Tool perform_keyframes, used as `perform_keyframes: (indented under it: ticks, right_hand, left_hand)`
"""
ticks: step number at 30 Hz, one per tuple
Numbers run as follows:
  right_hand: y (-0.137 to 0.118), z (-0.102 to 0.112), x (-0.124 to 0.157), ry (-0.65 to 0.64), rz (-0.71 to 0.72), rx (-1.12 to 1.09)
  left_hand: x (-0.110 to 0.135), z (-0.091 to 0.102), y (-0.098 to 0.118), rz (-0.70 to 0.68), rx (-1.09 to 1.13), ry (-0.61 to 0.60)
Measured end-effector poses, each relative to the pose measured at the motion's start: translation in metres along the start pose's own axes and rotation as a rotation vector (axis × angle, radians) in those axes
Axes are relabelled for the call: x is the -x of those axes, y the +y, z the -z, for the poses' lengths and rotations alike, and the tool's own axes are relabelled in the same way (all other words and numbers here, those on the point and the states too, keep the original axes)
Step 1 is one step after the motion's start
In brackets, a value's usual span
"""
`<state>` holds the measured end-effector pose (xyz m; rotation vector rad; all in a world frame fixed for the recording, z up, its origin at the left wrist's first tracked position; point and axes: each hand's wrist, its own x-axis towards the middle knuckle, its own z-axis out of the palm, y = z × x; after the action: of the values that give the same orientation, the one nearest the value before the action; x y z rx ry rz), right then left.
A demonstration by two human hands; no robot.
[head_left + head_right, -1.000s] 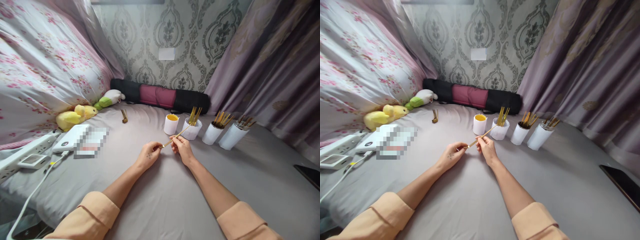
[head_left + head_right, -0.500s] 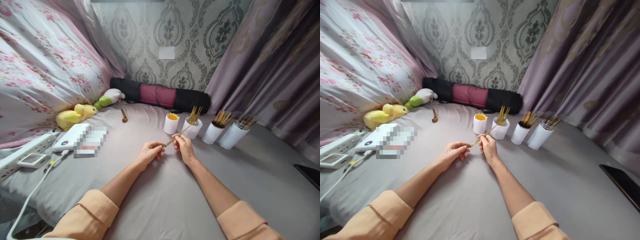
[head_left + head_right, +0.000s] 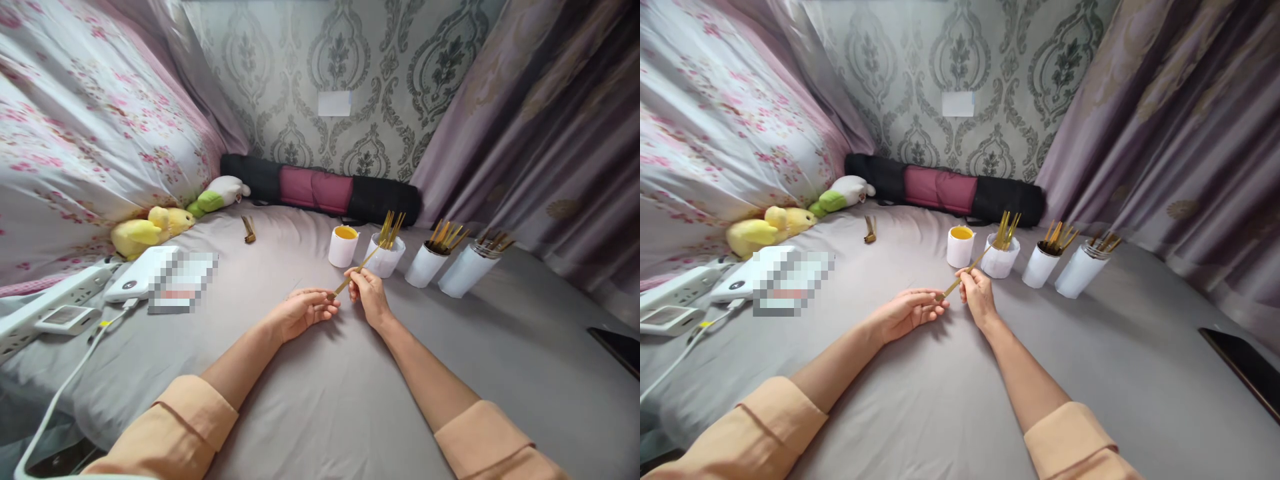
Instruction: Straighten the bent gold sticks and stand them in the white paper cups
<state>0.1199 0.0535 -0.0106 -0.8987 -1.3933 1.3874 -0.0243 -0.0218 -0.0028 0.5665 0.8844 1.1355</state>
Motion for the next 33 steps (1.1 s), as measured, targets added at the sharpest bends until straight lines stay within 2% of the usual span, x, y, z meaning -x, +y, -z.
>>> perform_keyframes:
  ticks: [12, 17, 25, 33]
  right_hand:
    - [-0.004, 0.002, 0.003, -0.071, 0.005, 0.064]
    - [-0.008, 0.004, 0.003, -0.087, 0.013, 0.107]
    - [-0.018, 0.011, -0.005, -0.017, 0.033, 0.105]
    - [-0.041, 0.021, -0.02, 0.056, 0.033, 0.119]
  left_hand:
    - [0.001, 0.001, -0.003, 0.047, 0.079, -0.108]
    - [0.001, 0.001, -0.004, 0.061, 0.077, -0.087]
    - [0.001, -0.001, -0.005, 0.077, 0.082, -0.092]
    - [0.0, 0.001, -0.005, 0.08, 0.065, -0.117]
